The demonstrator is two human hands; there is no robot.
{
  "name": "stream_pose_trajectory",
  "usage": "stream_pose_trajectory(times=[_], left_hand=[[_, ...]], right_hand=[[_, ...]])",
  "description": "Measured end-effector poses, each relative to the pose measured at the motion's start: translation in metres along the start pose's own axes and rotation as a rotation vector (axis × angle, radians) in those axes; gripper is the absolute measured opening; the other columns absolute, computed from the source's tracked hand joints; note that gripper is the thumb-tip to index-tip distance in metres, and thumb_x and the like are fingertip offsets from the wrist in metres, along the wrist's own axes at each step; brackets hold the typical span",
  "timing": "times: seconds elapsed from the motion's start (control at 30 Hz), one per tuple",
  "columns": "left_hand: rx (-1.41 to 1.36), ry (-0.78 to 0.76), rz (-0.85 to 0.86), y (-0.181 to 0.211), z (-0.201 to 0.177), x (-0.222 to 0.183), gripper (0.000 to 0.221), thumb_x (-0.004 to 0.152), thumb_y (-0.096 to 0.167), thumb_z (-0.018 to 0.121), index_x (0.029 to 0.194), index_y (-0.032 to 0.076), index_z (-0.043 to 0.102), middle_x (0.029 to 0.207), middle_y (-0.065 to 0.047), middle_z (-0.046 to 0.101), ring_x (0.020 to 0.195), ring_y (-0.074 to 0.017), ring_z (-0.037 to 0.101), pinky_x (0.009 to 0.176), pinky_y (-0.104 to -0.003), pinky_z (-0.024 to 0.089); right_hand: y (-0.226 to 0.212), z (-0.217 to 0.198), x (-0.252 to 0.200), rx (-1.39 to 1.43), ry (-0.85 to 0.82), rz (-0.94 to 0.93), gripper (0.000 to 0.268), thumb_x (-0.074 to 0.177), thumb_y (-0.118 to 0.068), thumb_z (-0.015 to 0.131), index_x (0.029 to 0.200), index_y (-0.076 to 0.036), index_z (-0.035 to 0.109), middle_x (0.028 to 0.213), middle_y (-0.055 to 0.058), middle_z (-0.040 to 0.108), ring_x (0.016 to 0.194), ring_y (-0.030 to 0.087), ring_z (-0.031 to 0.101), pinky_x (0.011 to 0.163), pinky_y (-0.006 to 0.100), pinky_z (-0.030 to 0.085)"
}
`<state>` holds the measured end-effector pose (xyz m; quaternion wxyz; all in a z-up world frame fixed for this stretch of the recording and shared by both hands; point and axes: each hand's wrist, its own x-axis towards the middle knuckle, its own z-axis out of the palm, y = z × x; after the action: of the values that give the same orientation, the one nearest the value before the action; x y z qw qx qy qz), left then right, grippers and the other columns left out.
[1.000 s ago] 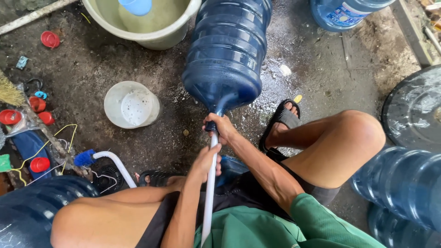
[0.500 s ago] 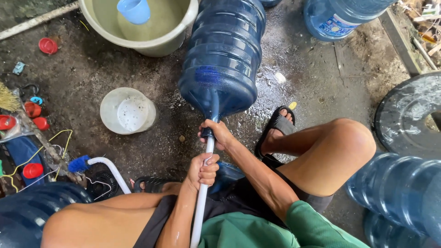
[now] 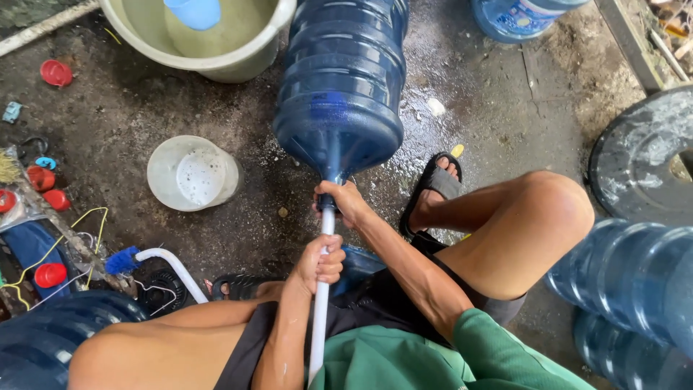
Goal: Scrubbing the exterior of a large water jug by hand, pouring water from a cup, and rinsing the jug inside and out using a water hose.
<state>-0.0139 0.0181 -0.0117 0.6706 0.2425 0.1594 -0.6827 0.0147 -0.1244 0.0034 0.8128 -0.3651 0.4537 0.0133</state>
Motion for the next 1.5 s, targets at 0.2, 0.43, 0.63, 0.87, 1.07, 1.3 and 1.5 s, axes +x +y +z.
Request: stream_pose_trajectory(times=[0.2,0.43,0.63,0.87,1.07,1.3,1.5], left_hand=[[0.353,0.276,0.144,0.007,0.031,-0.019,0.028,0.086,0.019,0.057,0.067,0.013,0.037,0.043,0.007,0.022,0.028,-0.0049,0.025,0.022,-0.021,0.024],[0.112,0.031,0.004,-0.004,0.01,-0.006,0.025,0.088,0.022,0.052,0.07,0.016,0.035,0.048,0.011,0.018,0.029,0.001,0.022,0.023,-0.016,0.023],[-0.352,-0.316,-0.194,-0.011,-0.011,-0.003,0.026,0.089,0.022,0.047,0.069,0.02,0.033,0.043,0.009,0.019,0.026,-0.0001,0.023,0.021,-0.019,0.023],[0.488,0.436,0.084,-0.005,0.025,-0.007,0.024,0.086,0.02,0.059,0.073,0.01,0.042,0.044,0.003,0.029,0.028,-0.0084,0.032,0.021,-0.025,0.029],[-0.191,-0.249,-0.133,-0.019,-0.009,0.001,0.026,0.09,0.021,0.048,0.069,0.018,0.034,0.045,0.011,0.022,0.028,0.0015,0.028,0.021,-0.018,0.026],[0.486,0.429,0.074,-0.007,0.043,-0.011,0.024,0.087,0.017,0.056,0.07,0.009,0.042,0.045,0.004,0.029,0.03,-0.0084,0.034,0.023,-0.024,0.031],[-0.446,-0.429,-0.16,-0.023,-0.024,-0.003,0.026,0.092,0.022,0.045,0.069,0.02,0.034,0.041,0.009,0.028,0.026,0.0011,0.033,0.019,-0.023,0.028]], right_hand=[[0.003,-0.002,0.004,-0.061,0.048,-0.032,0.028,0.06,-0.009,0.073,0.079,0.005,0.059,0.063,0.019,0.061,0.051,0.03,0.064,0.051,0.047,0.058],[0.005,-0.013,0.005,-0.185,0.091,-0.065,0.026,0.061,-0.014,0.074,0.077,0.001,0.059,0.061,0.018,0.062,0.052,0.031,0.067,0.051,0.047,0.058],[0.008,-0.02,0.007,0.426,-0.287,0.137,0.033,0.068,-0.024,0.071,0.088,0.0,0.06,0.091,0.018,0.07,0.079,0.028,0.071,0.077,0.047,0.058],[0.025,-0.033,0.028,0.324,-0.274,0.102,0.026,0.066,-0.015,0.067,0.086,-0.002,0.059,0.075,0.011,0.065,0.062,0.025,0.068,0.064,0.043,0.061],[0.011,-0.037,0.021,0.115,-0.099,-0.057,0.027,0.065,-0.008,0.071,0.083,0.007,0.057,0.068,0.021,0.062,0.056,0.032,0.067,0.054,0.047,0.058],[-0.002,-0.023,0.003,-0.009,0.007,-0.027,0.028,0.061,-0.005,0.073,0.079,0.009,0.058,0.062,0.02,0.061,0.052,0.029,0.066,0.051,0.042,0.058],[0.0,-0.016,0.009,-0.059,0.03,-0.066,0.028,0.06,-0.005,0.072,0.08,0.005,0.056,0.059,0.018,0.061,0.049,0.029,0.065,0.048,0.042,0.058]])
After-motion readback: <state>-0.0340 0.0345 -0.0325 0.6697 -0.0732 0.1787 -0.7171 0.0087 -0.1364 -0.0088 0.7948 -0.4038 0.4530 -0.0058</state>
